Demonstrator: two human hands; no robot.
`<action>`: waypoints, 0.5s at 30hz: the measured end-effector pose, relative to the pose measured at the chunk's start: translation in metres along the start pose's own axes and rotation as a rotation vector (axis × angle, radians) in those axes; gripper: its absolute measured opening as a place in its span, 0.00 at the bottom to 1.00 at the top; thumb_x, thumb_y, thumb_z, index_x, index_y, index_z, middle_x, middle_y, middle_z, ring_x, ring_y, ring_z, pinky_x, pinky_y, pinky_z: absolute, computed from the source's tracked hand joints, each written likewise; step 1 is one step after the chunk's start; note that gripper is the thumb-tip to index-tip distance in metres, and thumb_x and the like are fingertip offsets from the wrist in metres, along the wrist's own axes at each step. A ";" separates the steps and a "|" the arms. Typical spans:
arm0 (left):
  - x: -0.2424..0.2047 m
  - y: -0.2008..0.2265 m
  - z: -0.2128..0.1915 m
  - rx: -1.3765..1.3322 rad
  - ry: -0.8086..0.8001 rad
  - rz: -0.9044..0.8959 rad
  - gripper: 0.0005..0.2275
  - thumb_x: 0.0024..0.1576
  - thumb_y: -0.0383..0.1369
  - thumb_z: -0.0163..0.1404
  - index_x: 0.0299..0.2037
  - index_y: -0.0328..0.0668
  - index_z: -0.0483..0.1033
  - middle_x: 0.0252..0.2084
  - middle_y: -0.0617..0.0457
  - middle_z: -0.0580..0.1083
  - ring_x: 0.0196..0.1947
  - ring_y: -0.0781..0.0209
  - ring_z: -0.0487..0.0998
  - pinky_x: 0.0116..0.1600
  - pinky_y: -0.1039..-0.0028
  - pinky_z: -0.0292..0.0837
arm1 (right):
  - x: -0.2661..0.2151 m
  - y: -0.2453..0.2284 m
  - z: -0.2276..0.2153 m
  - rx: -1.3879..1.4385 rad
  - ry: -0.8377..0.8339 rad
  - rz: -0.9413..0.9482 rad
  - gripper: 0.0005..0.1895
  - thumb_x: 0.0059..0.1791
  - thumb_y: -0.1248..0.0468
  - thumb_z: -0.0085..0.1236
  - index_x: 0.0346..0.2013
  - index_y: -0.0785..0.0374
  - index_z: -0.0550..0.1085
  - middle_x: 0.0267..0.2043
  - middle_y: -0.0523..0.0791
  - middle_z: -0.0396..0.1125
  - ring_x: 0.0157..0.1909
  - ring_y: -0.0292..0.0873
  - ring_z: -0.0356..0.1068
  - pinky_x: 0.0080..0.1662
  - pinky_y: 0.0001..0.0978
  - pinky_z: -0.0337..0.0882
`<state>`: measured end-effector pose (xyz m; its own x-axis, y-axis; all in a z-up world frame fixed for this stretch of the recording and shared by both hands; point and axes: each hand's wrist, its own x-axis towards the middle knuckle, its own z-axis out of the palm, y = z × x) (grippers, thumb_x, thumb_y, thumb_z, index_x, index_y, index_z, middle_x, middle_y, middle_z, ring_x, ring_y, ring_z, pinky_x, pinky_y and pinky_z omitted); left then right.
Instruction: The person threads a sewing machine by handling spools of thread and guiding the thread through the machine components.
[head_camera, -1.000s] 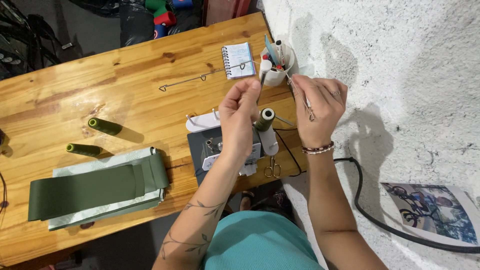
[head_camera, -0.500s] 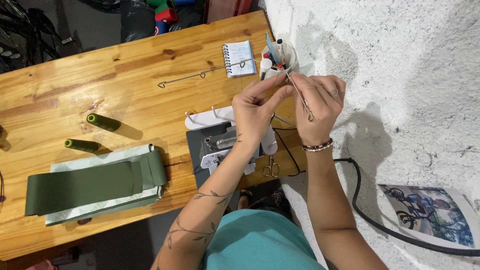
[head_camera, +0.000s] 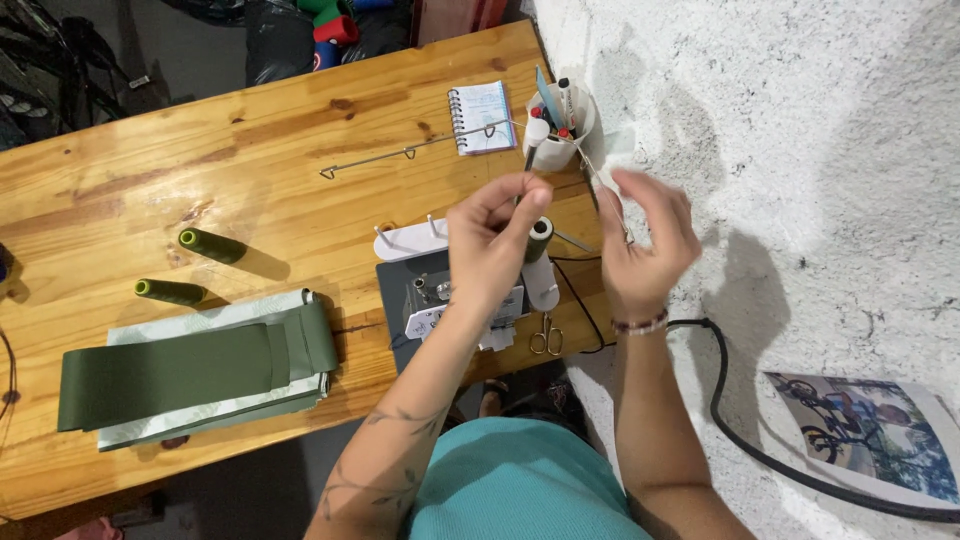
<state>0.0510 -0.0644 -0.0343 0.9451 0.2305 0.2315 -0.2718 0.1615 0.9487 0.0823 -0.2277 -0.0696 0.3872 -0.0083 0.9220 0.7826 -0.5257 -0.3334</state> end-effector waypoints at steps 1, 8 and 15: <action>-0.004 0.005 -0.005 0.002 0.002 -0.001 0.02 0.57 0.29 0.58 0.38 0.44 0.83 0.13 0.66 0.58 0.19 0.80 0.59 0.24 0.87 0.55 | -0.017 -0.001 -0.002 0.002 -0.001 0.001 0.08 0.52 0.76 0.62 0.46 0.70 0.78 0.40 0.53 0.75 0.40 0.48 0.72 0.48 0.38 0.68; -0.026 0.025 -0.027 -0.019 -0.114 -0.099 0.03 0.57 0.29 0.59 0.36 0.40 0.82 0.10 0.63 0.59 0.18 0.79 0.56 0.26 0.89 0.54 | -0.023 -0.055 -0.004 -0.153 0.190 0.073 0.12 0.47 0.69 0.72 0.39 0.71 0.76 0.34 0.51 0.72 0.29 0.41 0.67 0.38 0.34 0.70; -0.032 0.026 -0.029 -0.083 -0.184 -0.158 0.02 0.57 0.28 0.58 0.35 0.39 0.81 0.12 0.62 0.59 0.19 0.77 0.56 0.27 0.88 0.56 | -0.037 -0.039 -0.013 -0.153 0.150 -0.237 0.11 0.42 0.76 0.72 0.38 0.69 0.80 0.42 0.54 0.69 0.34 0.40 0.66 0.35 0.29 0.71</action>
<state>0.0087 -0.0395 -0.0232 0.9921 0.0185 0.1245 -0.1249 0.2615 0.9571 0.0312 -0.2175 -0.0880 0.1179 0.0098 0.9930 0.7553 -0.6501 -0.0832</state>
